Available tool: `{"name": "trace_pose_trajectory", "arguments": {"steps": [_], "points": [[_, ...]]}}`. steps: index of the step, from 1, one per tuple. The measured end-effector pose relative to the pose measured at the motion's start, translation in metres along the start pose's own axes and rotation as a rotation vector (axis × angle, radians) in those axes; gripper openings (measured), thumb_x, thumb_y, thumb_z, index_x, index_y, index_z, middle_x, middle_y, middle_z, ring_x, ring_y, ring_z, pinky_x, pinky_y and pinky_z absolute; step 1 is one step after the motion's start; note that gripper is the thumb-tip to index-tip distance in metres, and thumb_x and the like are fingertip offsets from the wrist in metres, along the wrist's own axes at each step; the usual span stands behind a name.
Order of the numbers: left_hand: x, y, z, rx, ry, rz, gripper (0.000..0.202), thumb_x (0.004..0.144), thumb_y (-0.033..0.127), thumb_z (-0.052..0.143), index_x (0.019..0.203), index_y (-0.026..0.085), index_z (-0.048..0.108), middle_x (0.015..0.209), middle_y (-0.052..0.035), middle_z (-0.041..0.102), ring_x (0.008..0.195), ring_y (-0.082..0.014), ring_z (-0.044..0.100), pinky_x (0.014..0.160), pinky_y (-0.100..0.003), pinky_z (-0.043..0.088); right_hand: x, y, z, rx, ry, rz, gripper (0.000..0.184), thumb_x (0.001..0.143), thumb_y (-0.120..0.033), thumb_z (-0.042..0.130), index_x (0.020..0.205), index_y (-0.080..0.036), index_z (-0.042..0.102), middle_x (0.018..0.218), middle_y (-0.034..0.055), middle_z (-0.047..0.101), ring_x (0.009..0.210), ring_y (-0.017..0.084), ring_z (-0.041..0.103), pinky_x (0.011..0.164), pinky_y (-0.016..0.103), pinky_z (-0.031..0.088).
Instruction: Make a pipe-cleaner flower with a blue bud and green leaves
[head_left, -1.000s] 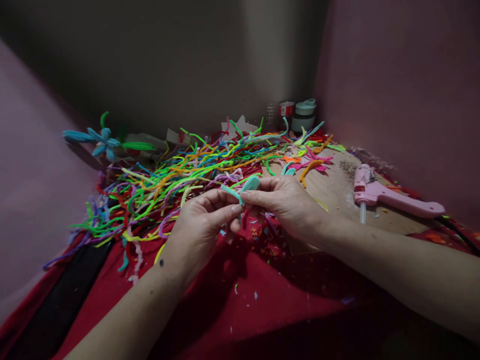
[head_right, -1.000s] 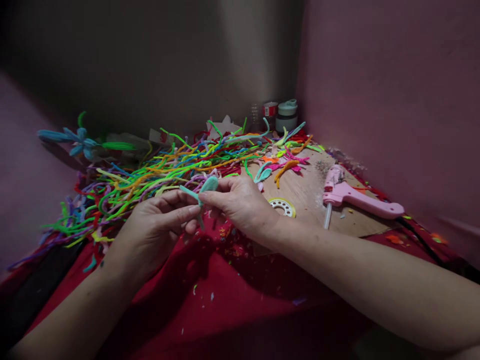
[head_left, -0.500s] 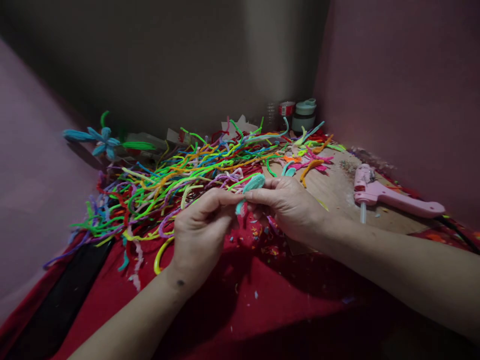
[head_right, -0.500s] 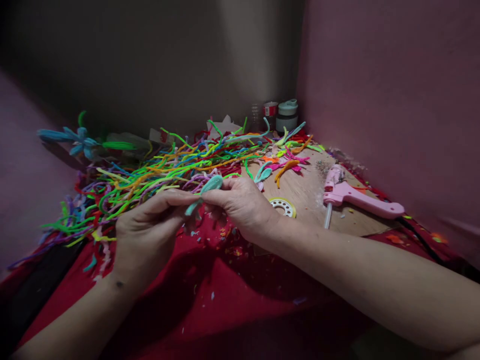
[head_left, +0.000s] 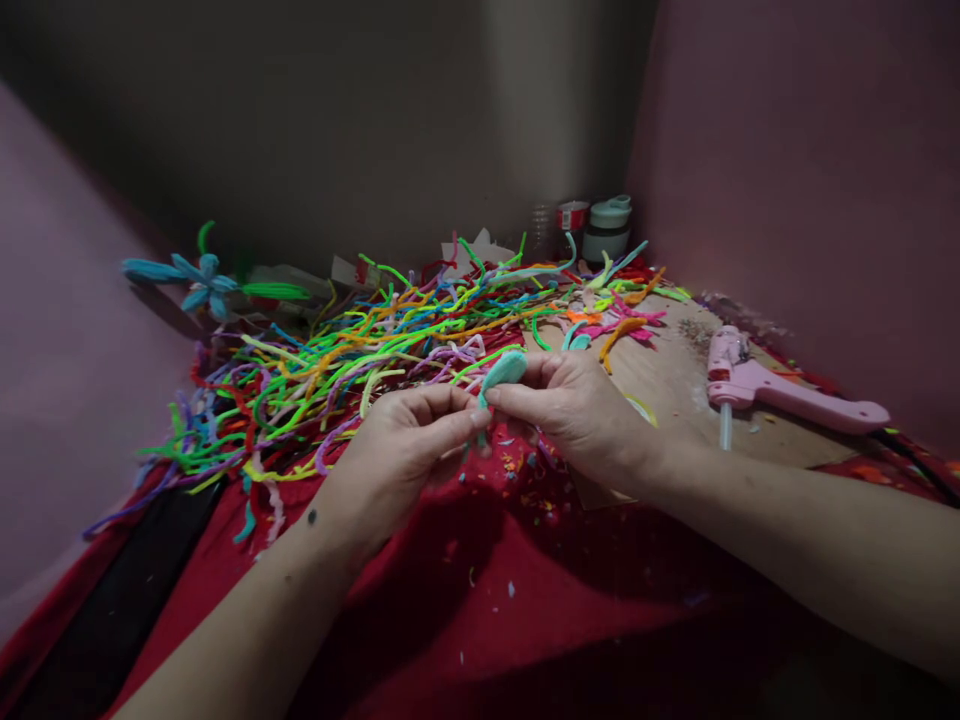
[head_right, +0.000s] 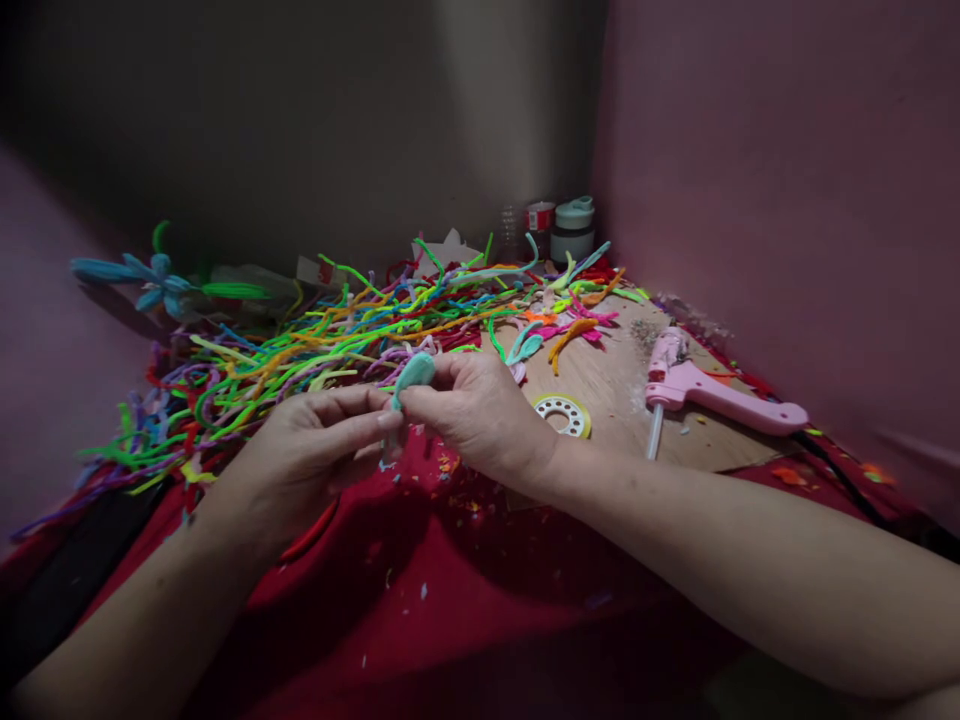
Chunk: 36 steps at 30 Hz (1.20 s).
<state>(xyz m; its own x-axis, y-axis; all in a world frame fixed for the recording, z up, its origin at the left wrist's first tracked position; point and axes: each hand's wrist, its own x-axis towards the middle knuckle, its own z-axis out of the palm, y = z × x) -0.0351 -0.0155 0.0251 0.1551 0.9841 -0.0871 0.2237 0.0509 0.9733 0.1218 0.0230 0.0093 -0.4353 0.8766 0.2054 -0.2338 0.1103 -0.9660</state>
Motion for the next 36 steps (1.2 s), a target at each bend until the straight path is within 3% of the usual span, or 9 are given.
{"name": "trace_pose_trajectory", "arguments": {"steps": [3, 7, 9, 11, 16, 20, 23, 30, 36], "points": [[-0.005, 0.000, 0.004, 0.389, 0.136, 0.218, 0.016, 0.082, 0.026, 0.055, 0.071, 0.015, 0.057, 0.057, 0.0027, 0.050, 0.048, -0.0071, 0.040, 0.045, -0.020, 0.029, -0.001, 0.002, 0.001, -0.021, 0.019, 0.023, 0.008, 0.070, -0.012, 0.055, 0.065, -0.013, 0.060, 0.056, -0.0035, 0.053, 0.049, 0.005, 0.042, 0.046, 0.019, 0.031], [-0.009, -0.005, 0.009, 1.197, 0.388, 0.747, 0.016, 0.084, 0.019, 0.050, 0.071, 0.015, 0.059, 0.059, -0.0004, 0.056, 0.052, -0.0113, 0.049, 0.049, -0.024, 0.031, 0.001, 0.007, 0.003, 0.111, 0.035, 0.112, 0.014, 0.070, -0.015, 0.056, 0.057, -0.015, 0.052, 0.047, -0.0049, 0.047, 0.041, 0.006, 0.038, 0.040, 0.020, 0.029], [-0.009, -0.007, 0.010, 1.455, 0.449, 0.868, 0.020, 0.085, 0.019, 0.048, 0.070, 0.016, 0.060, 0.059, -0.0019, 0.057, 0.052, -0.0137, 0.051, 0.049, -0.027, 0.030, 0.002, 0.008, 0.004, 0.173, 0.021, 0.152, 0.017, 0.069, -0.017, 0.058, 0.055, -0.016, 0.050, 0.046, -0.0048, 0.046, 0.039, 0.007, 0.039, 0.039, 0.021, 0.029], [-0.009, -0.009, 0.010, 1.548, 0.485, 0.902, 0.020, 0.085, 0.019, 0.048, 0.069, 0.016, 0.060, 0.058, -0.0023, 0.057, 0.051, -0.0152, 0.051, 0.048, -0.028, 0.030, 0.002, 0.008, 0.004, 0.172, -0.007, 0.147, 0.015, 0.070, -0.018, 0.060, 0.057, -0.015, 0.052, 0.048, -0.0044, 0.048, 0.042, 0.007, 0.042, 0.041, 0.021, 0.032], [-0.009, -0.010, 0.009, 1.523, 0.508, 0.935, 0.017, 0.084, 0.017, 0.051, 0.068, 0.016, 0.058, 0.057, -0.0020, 0.058, 0.051, -0.0161, 0.054, 0.049, -0.029, 0.033, 0.001, 0.006, 0.003, 0.128, -0.037, 0.054, 0.014, 0.072, -0.024, 0.063, 0.064, -0.014, 0.057, 0.054, -0.0039, 0.051, 0.049, 0.007, 0.044, 0.047, 0.021, 0.035], [-0.008, -0.012, 0.009, 1.530, 0.486, 0.971, 0.011, 0.083, 0.016, 0.052, 0.075, 0.015, 0.060, 0.063, -0.0035, 0.062, 0.056, -0.0171, 0.057, 0.053, -0.029, 0.036, 0.002, 0.007, 0.003, 0.159, -0.011, 0.103, 0.021, 0.070, -0.026, 0.065, 0.057, -0.014, 0.054, 0.048, -0.0045, 0.048, 0.042, 0.007, 0.042, 0.042, 0.020, 0.032], [-0.006, -0.013, 0.007, 1.367, 0.476, 0.905, 0.010, 0.084, 0.017, 0.052, 0.077, 0.015, 0.059, 0.064, -0.0013, 0.062, 0.055, -0.0137, 0.057, 0.052, -0.025, 0.037, 0.004, 0.007, 0.003, 0.163, 0.003, 0.142, 0.023, 0.068, -0.028, 0.067, 0.055, -0.014, 0.053, 0.045, -0.0042, 0.048, 0.040, 0.007, 0.042, 0.040, 0.020, 0.032], [-0.006, -0.004, 0.005, 0.948, 0.325, 0.612, 0.005, 0.082, 0.020, 0.056, 0.083, 0.017, 0.060, 0.067, 0.0015, 0.063, 0.056, -0.0093, 0.057, 0.054, -0.019, 0.041, 0.008, 0.010, -0.002, 0.164, -0.019, 0.170, 0.018, 0.070, -0.024, 0.064, 0.057, -0.014, 0.055, 0.048, -0.0036, 0.050, 0.040, 0.007, 0.042, 0.038, 0.020, 0.032], [-0.005, -0.006, 0.005, 0.950, 0.321, 0.666, 0.010, 0.082, 0.017, 0.054, 0.089, 0.015, 0.061, 0.077, -0.0025, 0.067, 0.066, -0.0118, 0.061, 0.061, -0.021, 0.044, 0.010, 0.013, -0.003, 0.216, -0.008, 0.175, 0.016, 0.069, -0.022, 0.063, 0.058, -0.015, 0.054, 0.047, -0.0040, 0.050, 0.038, 0.007, 0.041, 0.036, 0.020, 0.030]]}}
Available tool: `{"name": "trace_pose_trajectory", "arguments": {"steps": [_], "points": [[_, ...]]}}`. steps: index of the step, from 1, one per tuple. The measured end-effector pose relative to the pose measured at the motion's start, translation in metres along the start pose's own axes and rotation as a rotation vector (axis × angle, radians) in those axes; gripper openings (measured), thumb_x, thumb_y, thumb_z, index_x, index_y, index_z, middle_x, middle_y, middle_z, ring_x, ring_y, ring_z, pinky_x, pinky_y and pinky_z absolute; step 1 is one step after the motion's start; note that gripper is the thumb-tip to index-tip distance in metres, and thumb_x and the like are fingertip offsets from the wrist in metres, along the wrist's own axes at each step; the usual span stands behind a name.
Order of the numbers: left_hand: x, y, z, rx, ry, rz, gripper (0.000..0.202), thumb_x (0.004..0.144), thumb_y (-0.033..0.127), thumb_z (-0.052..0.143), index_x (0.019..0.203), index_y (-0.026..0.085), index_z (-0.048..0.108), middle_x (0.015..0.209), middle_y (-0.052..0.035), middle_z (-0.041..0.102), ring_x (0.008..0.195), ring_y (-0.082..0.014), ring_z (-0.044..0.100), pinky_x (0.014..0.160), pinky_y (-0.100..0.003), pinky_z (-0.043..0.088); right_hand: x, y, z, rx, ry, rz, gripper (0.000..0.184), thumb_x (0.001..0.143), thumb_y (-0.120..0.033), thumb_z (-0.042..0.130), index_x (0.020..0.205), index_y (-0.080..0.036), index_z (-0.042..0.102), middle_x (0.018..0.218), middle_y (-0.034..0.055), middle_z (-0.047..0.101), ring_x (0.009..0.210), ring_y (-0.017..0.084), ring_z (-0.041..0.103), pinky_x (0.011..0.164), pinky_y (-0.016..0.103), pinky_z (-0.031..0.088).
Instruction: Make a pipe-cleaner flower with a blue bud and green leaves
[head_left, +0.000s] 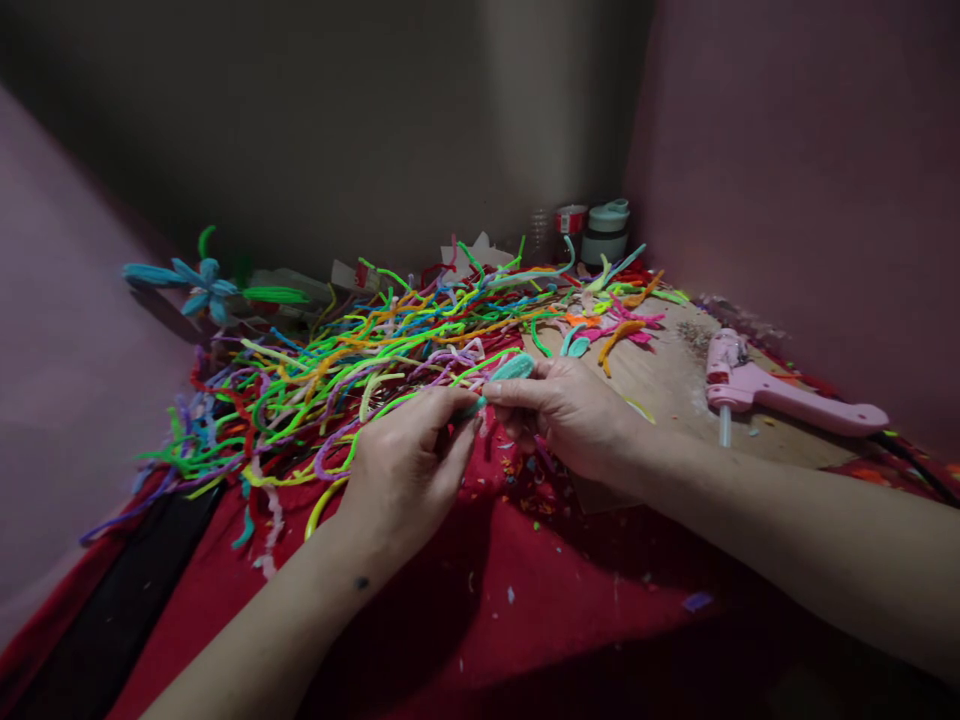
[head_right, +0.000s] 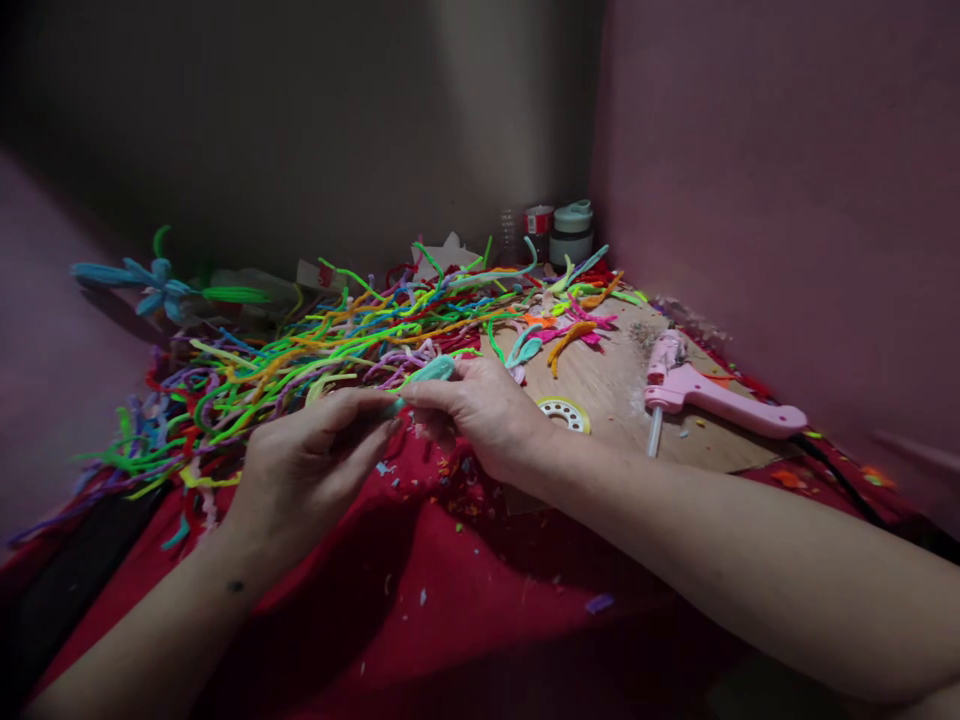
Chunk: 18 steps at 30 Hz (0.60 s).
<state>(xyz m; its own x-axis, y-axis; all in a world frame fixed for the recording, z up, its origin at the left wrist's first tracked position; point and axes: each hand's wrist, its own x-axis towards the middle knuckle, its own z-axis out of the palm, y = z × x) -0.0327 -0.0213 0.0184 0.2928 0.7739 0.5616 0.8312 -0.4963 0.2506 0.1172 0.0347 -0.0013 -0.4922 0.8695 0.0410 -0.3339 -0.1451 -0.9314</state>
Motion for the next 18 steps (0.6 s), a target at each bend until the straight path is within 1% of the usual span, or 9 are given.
{"name": "trace_pose_trajectory", "arguments": {"steps": [4, 9, 13, 16, 18], "points": [[-0.002, -0.004, 0.005, 0.146, 0.034, 0.116, 0.013, 0.084, 0.016, 0.051, 0.093, 0.015, 0.060, 0.082, -0.0045, 0.068, 0.074, -0.0139, 0.062, 0.066, -0.022, 0.044, 0.000, -0.001, 0.001, 0.028, 0.048, 0.053, 0.016, 0.067, -0.021, 0.064, 0.057, -0.015, 0.053, 0.047, -0.0039, 0.050, 0.037, 0.007, 0.042, 0.034, 0.020, 0.030], [-0.006, -0.008, 0.010, 0.249, 0.055, 0.167, 0.014, 0.086, 0.016, 0.049, 0.093, 0.016, 0.060, 0.078, -0.0038, 0.067, 0.069, -0.0135, 0.061, 0.062, -0.023, 0.043, 0.001, 0.001, 0.001, 0.043, 0.062, 0.104, 0.018, 0.067, -0.020, 0.063, 0.055, -0.015, 0.051, 0.047, -0.0042, 0.050, 0.037, 0.007, 0.043, 0.033, 0.020, 0.029], [-0.006, -0.007, 0.007, 0.282, 0.051, 0.147, 0.014, 0.086, 0.018, 0.050, 0.094, 0.017, 0.061, 0.083, -0.0043, 0.068, 0.074, -0.0157, 0.062, 0.065, -0.025, 0.044, 0.002, 0.002, -0.001, 0.050, 0.054, 0.114, 0.018, 0.067, -0.021, 0.065, 0.057, -0.015, 0.052, 0.048, -0.0040, 0.050, 0.036, 0.007, 0.043, 0.033, 0.020, 0.030], [-0.002, -0.004, 0.002, 0.269, 0.053, 0.122, 0.016, 0.084, 0.022, 0.054, 0.097, 0.019, 0.062, 0.092, -0.0050, 0.069, 0.085, -0.0198, 0.060, 0.075, -0.031, 0.044, 0.002, 0.002, -0.002, 0.054, 0.057, 0.115, 0.017, 0.067, -0.022, 0.066, 0.058, -0.015, 0.052, 0.048, -0.0043, 0.050, 0.037, 0.007, 0.043, 0.034, 0.020, 0.031], [0.001, -0.002, 0.000, 0.217, 0.039, 0.097, 0.017, 0.082, 0.025, 0.057, 0.097, 0.019, 0.063, 0.091, -0.0053, 0.068, 0.087, -0.0218, 0.057, 0.080, -0.035, 0.043, 0.002, 0.002, -0.001, 0.049, 0.032, 0.095, 0.019, 0.067, -0.023, 0.067, 0.058, -0.015, 0.052, 0.047, -0.0048, 0.049, 0.036, 0.006, 0.041, 0.034, 0.019, 0.030]]}}
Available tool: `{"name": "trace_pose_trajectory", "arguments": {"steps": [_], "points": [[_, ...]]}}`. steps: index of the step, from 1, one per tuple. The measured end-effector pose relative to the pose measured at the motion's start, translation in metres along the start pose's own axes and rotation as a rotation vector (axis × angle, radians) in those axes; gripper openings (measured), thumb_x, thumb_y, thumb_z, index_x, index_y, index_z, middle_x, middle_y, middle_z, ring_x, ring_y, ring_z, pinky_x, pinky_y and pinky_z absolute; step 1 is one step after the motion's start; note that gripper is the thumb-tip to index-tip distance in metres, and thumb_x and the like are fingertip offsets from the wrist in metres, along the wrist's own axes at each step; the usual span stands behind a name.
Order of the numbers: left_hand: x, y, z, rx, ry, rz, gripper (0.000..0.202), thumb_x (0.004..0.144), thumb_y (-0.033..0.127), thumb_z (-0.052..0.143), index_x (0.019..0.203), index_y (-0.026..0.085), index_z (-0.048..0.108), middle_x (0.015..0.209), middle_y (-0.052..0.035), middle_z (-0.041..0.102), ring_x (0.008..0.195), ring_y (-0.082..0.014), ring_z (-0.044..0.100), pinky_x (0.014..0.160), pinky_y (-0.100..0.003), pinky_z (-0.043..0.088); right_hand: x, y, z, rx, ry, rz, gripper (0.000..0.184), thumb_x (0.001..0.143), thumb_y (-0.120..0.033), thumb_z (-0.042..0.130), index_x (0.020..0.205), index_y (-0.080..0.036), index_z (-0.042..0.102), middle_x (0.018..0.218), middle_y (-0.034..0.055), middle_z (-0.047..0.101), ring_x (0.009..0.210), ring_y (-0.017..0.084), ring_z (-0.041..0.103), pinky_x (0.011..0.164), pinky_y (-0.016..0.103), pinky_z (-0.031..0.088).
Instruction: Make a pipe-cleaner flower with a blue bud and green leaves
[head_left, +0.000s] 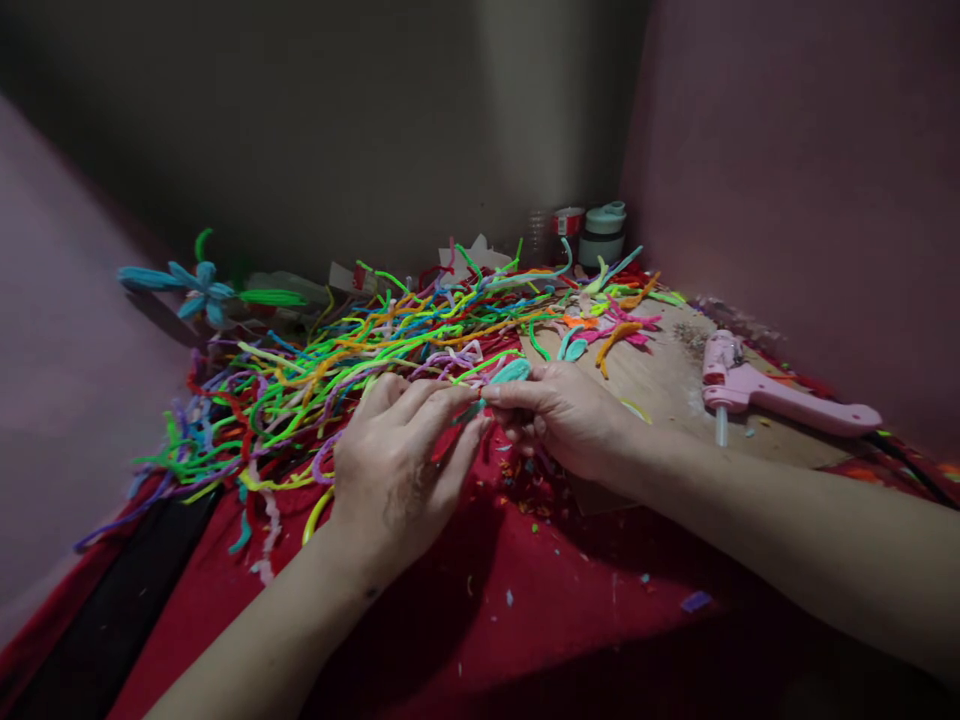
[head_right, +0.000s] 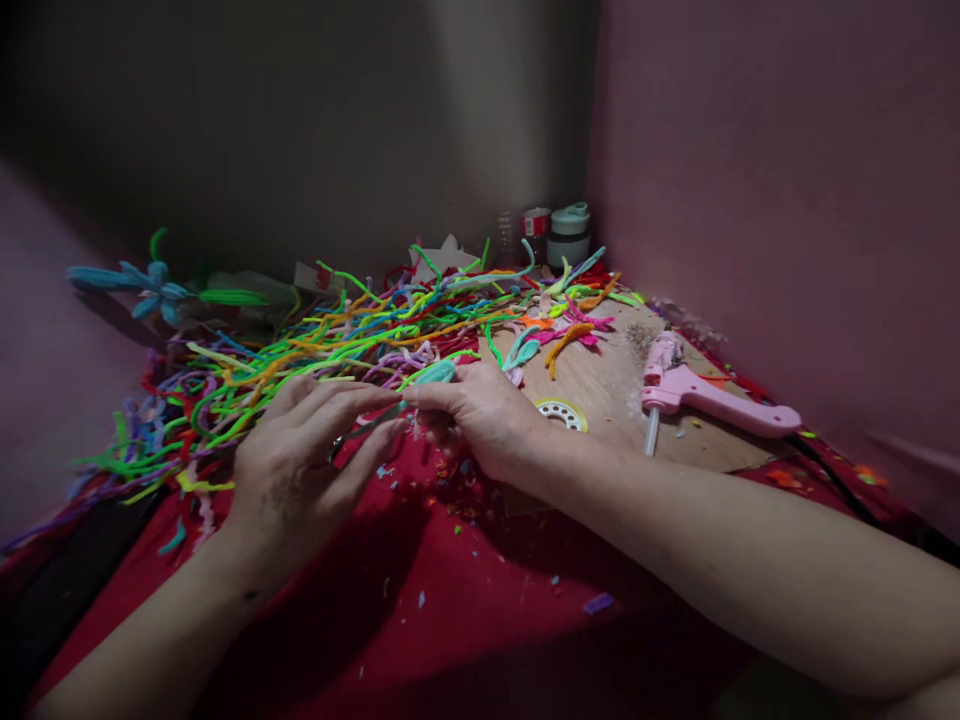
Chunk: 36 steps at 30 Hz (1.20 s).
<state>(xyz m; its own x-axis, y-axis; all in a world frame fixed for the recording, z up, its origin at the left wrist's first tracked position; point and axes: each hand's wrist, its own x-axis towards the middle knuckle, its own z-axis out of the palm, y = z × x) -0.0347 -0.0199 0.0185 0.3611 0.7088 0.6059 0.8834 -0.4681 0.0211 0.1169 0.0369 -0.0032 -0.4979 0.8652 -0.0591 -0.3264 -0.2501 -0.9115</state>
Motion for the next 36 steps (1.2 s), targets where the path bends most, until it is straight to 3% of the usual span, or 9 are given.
{"name": "trace_pose_trajectory", "arguments": {"steps": [3, 7, 10, 14, 20, 23, 26, 29, 36], "points": [[0.003, 0.001, -0.001, -0.163, -0.059, -0.133, 0.014, 0.081, 0.026, 0.056, 0.089, 0.019, 0.065, 0.082, -0.0040, 0.067, 0.081, -0.0203, 0.056, 0.076, -0.034, 0.043, -0.001, 0.001, 0.000, -0.020, -0.052, -0.041, 0.022, 0.067, -0.027, 0.068, 0.058, -0.015, 0.052, 0.047, -0.0050, 0.048, 0.037, 0.007, 0.040, 0.035, 0.020, 0.030], [0.006, 0.003, -0.003, -0.601, -0.225, -0.471, 0.016, 0.082, 0.029, 0.054, 0.081, 0.018, 0.065, 0.079, -0.0018, 0.067, 0.071, -0.0158, 0.058, 0.066, -0.026, 0.044, -0.002, 0.001, 0.000, -0.057, -0.096, -0.096, 0.019, 0.070, -0.028, 0.066, 0.061, -0.015, 0.055, 0.049, -0.0043, 0.050, 0.039, 0.007, 0.042, 0.038, 0.022, 0.032], [0.010, 0.003, -0.007, -0.836, -0.320, -0.609, 0.017, 0.079, 0.030, 0.057, 0.079, 0.015, 0.065, 0.071, -0.0013, 0.064, 0.064, -0.0140, 0.055, 0.060, -0.024, 0.042, -0.003, -0.001, 0.000, -0.123, -0.091, -0.141, 0.020, 0.068, -0.027, 0.067, 0.059, -0.014, 0.056, 0.049, -0.0042, 0.050, 0.042, 0.007, 0.041, 0.042, 0.021, 0.031], [0.009, 0.003, -0.004, -0.880, -0.361, -0.585, 0.020, 0.083, 0.029, 0.050, 0.074, 0.014, 0.061, 0.065, -0.0013, 0.060, 0.059, -0.0120, 0.052, 0.057, -0.023, 0.041, -0.004, -0.002, 0.000, -0.285, -0.068, -0.225, 0.020, 0.073, -0.028, 0.062, 0.060, -0.014, 0.057, 0.053, -0.0028, 0.052, 0.049, 0.008, 0.043, 0.049, 0.023, 0.033], [-0.003, 0.008, 0.010, -0.387, -0.196, -0.369, 0.018, 0.083, 0.024, 0.045, 0.089, 0.018, 0.060, 0.061, 0.0007, 0.057, 0.051, -0.0119, 0.051, 0.053, -0.024, 0.035, -0.009, -0.006, 0.001, -0.820, 0.152, -0.592, 0.014, 0.073, -0.016, 0.059, 0.059, -0.017, 0.055, 0.061, -0.0009, 0.054, 0.061, 0.011, 0.047, 0.060, 0.025, 0.035], [0.000, 0.007, 0.007, -0.595, -0.275, -0.438, 0.021, 0.087, 0.029, 0.042, 0.077, 0.019, 0.057, 0.063, -0.0001, 0.061, 0.056, -0.0125, 0.056, 0.057, -0.024, 0.041, -0.008, -0.009, 0.000, -0.744, 0.086, -0.492, 0.014, 0.074, -0.018, 0.059, 0.061, -0.016, 0.057, 0.059, -0.0015, 0.054, 0.058, 0.010, 0.047, 0.058, 0.024, 0.035], [0.006, 0.006, 0.001, -0.929, -0.378, -0.618, 0.024, 0.087, 0.035, 0.044, 0.072, 0.018, 0.053, 0.062, -0.0009, 0.064, 0.051, -0.0126, 0.058, 0.055, -0.025, 0.044, -0.004, -0.008, -0.001, -0.426, -0.020, -0.287, 0.012, 0.071, -0.024, 0.064, 0.065, -0.015, 0.060, 0.059, -0.0025, 0.054, 0.056, 0.010, 0.049, 0.056, 0.023, 0.039], [0.009, 0.008, -0.002, -1.146, -0.416, -0.741, 0.022, 0.085, 0.036, 0.048, 0.075, 0.017, 0.051, 0.061, -0.0022, 0.066, 0.049, -0.0130, 0.058, 0.051, -0.024, 0.043, -0.001, -0.004, -0.002, -0.162, -0.074, -0.181, 0.016, 0.066, -0.026, 0.071, 0.069, -0.014, 0.062, 0.061, -0.0026, 0.057, 0.054, 0.009, 0.049, 0.054, 0.023, 0.040], [0.007, 0.015, 0.002, -1.274, -0.438, -0.807, 0.023, 0.084, 0.037, 0.050, 0.077, 0.015, 0.050, 0.062, -0.0036, 0.065, 0.050, -0.0138, 0.060, 0.054, -0.026, 0.045, -0.003, -0.004, 0.001, -0.135, -0.045, -0.120, 0.023, 0.064, -0.033, 0.073, 0.069, -0.012, 0.064, 0.063, -0.0018, 0.057, 0.055, 0.007, 0.046, 0.054, 0.021, 0.036]]}}
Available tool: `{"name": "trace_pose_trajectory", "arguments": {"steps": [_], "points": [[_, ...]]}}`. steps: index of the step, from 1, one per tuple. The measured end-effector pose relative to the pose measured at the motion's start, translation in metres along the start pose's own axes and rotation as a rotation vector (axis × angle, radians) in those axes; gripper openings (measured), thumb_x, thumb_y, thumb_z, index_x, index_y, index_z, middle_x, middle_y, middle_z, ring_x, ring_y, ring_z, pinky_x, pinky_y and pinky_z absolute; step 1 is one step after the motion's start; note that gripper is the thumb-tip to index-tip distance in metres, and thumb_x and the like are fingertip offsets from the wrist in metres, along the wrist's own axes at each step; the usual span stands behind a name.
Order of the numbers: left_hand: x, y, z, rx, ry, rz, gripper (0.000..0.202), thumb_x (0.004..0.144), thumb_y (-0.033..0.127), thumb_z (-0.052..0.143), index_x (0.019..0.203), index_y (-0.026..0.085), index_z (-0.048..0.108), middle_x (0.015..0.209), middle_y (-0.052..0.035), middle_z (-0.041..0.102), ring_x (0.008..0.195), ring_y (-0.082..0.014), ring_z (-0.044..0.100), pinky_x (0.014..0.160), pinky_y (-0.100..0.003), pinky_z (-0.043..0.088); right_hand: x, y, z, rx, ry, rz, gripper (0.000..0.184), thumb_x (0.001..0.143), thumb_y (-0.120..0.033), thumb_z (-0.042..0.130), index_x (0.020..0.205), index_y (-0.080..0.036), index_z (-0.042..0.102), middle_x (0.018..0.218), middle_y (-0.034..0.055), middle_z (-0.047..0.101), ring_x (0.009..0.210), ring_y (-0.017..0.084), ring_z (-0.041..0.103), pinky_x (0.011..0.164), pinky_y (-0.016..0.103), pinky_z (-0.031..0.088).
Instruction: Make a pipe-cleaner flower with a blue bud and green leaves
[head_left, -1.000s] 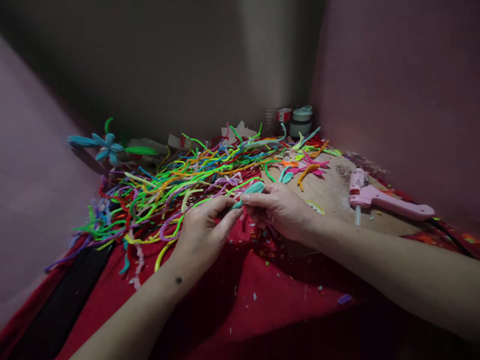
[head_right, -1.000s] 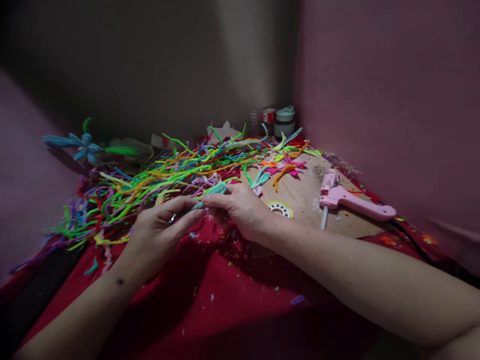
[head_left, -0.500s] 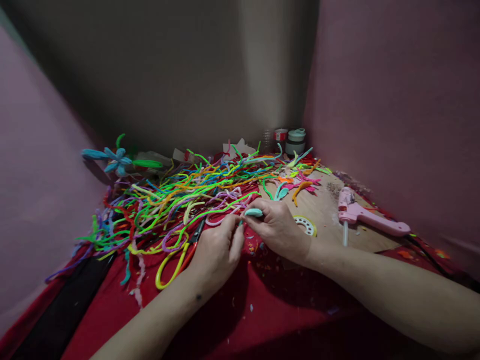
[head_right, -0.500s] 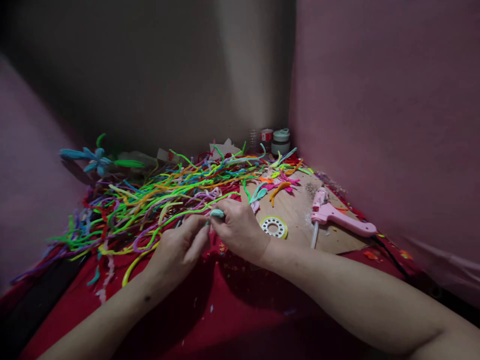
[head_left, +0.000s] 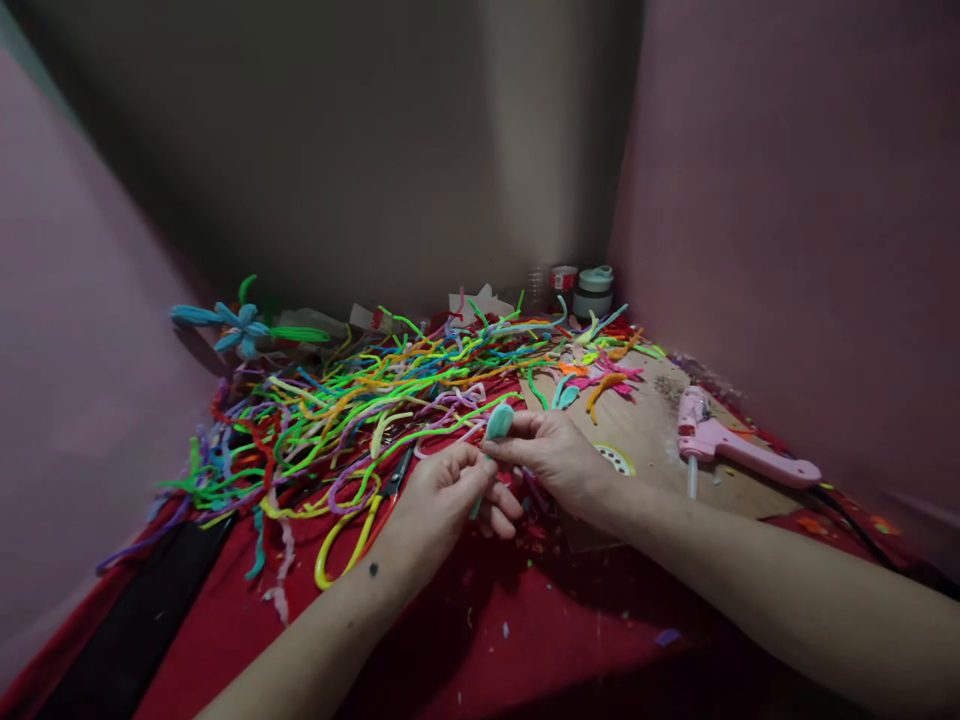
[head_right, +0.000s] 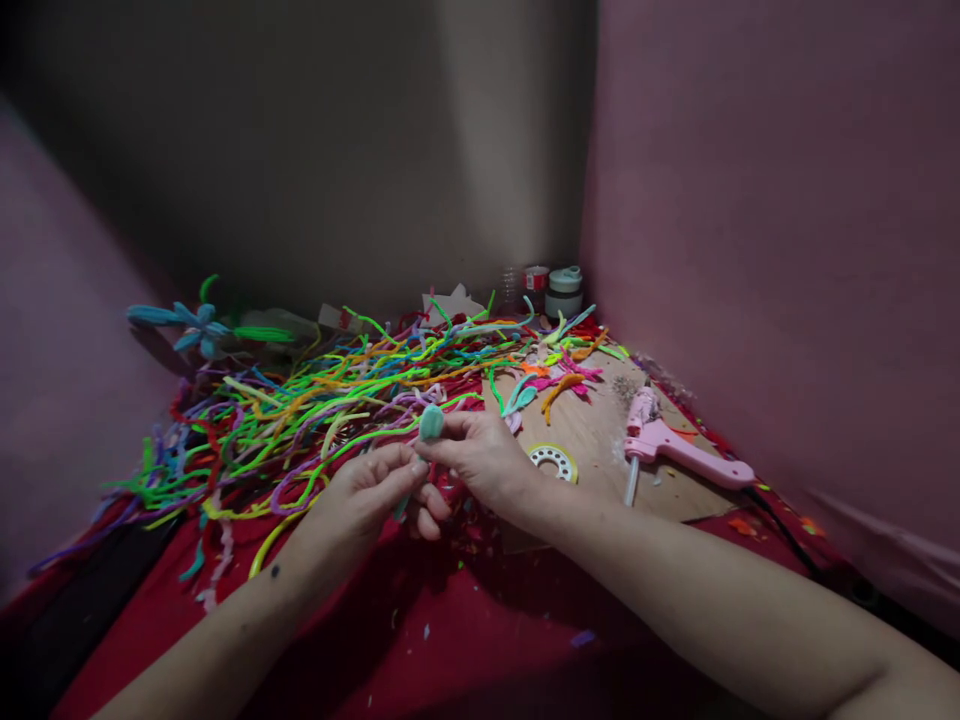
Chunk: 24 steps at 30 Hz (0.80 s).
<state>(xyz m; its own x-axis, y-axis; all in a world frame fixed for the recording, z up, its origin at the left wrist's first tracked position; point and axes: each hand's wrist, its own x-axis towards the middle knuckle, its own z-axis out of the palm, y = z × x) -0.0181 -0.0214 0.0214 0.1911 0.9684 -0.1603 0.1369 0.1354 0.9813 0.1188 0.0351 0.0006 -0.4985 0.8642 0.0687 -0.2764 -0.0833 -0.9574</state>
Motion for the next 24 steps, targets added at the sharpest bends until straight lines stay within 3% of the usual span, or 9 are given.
{"name": "trace_pose_trajectory", "arguments": {"steps": [6, 8, 11, 15, 20, 24], "points": [[0.002, 0.009, -0.014, 0.247, 0.254, 0.199, 0.020, 0.075, 0.033, 0.064, 0.083, 0.016, 0.061, 0.079, -0.0017, 0.065, 0.070, -0.0139, 0.058, 0.064, -0.024, 0.045, 0.001, -0.004, -0.001, -0.106, -0.033, 0.113, 0.017, 0.063, -0.026, 0.068, 0.062, -0.012, 0.060, 0.050, -0.0045, 0.051, 0.042, 0.004, 0.038, 0.042, 0.020, 0.027], [0.003, 0.009, -0.015, 0.173, 0.201, 0.198, 0.020, 0.075, 0.029, 0.064, 0.090, 0.016, 0.064, 0.088, -0.0028, 0.067, 0.076, -0.0152, 0.059, 0.068, -0.025, 0.046, 0.000, -0.002, -0.001, -0.125, -0.109, 0.181, 0.014, 0.062, -0.024, 0.066, 0.061, -0.012, 0.060, 0.049, -0.0037, 0.053, 0.040, 0.005, 0.041, 0.041, 0.020, 0.030], [0.004, 0.005, -0.013, 0.123, 0.128, 0.179, 0.013, 0.076, 0.026, 0.062, 0.081, 0.015, 0.067, 0.078, -0.0021, 0.065, 0.071, -0.0143, 0.058, 0.068, -0.025, 0.045, -0.001, 0.001, 0.001, -0.110, -0.204, 0.243, 0.008, 0.059, -0.019, 0.063, 0.060, -0.012, 0.059, 0.049, -0.0030, 0.054, 0.040, 0.006, 0.045, 0.041, 0.020, 0.035], [0.004, -0.001, -0.013, 0.142, 0.234, 0.194, 0.016, 0.076, 0.029, 0.063, 0.069, 0.015, 0.063, 0.063, 0.0021, 0.055, 0.059, -0.0093, 0.048, 0.057, -0.021, 0.039, -0.002, 0.004, 0.002, -0.034, -0.190, 0.282, 0.009, 0.058, -0.017, 0.063, 0.057, -0.014, 0.055, 0.046, -0.0046, 0.051, 0.038, 0.006, 0.044, 0.039, 0.019, 0.036], [0.004, -0.004, -0.016, 0.151, 0.334, 0.198, 0.022, 0.077, 0.035, 0.063, 0.069, 0.015, 0.060, 0.061, 0.0028, 0.052, 0.056, -0.0085, 0.044, 0.053, -0.021, 0.036, -0.004, 0.002, 0.003, -0.005, -0.259, 0.299, 0.018, 0.066, -0.027, 0.067, 0.061, -0.013, 0.057, 0.048, -0.0019, 0.057, 0.039, 0.006, 0.047, 0.040, 0.018, 0.037], [0.005, -0.004, -0.017, 0.129, 0.300, 0.196, 0.021, 0.077, 0.035, 0.063, 0.071, 0.015, 0.060, 0.062, 0.0022, 0.054, 0.056, -0.0089, 0.046, 0.053, -0.021, 0.037, -0.005, 0.001, 0.003, 0.052, -0.279, 0.307, 0.018, 0.064, -0.024, 0.067, 0.058, -0.013, 0.054, 0.052, 0.0004, 0.062, 0.039, 0.005, 0.048, 0.037, 0.016, 0.031]]}}
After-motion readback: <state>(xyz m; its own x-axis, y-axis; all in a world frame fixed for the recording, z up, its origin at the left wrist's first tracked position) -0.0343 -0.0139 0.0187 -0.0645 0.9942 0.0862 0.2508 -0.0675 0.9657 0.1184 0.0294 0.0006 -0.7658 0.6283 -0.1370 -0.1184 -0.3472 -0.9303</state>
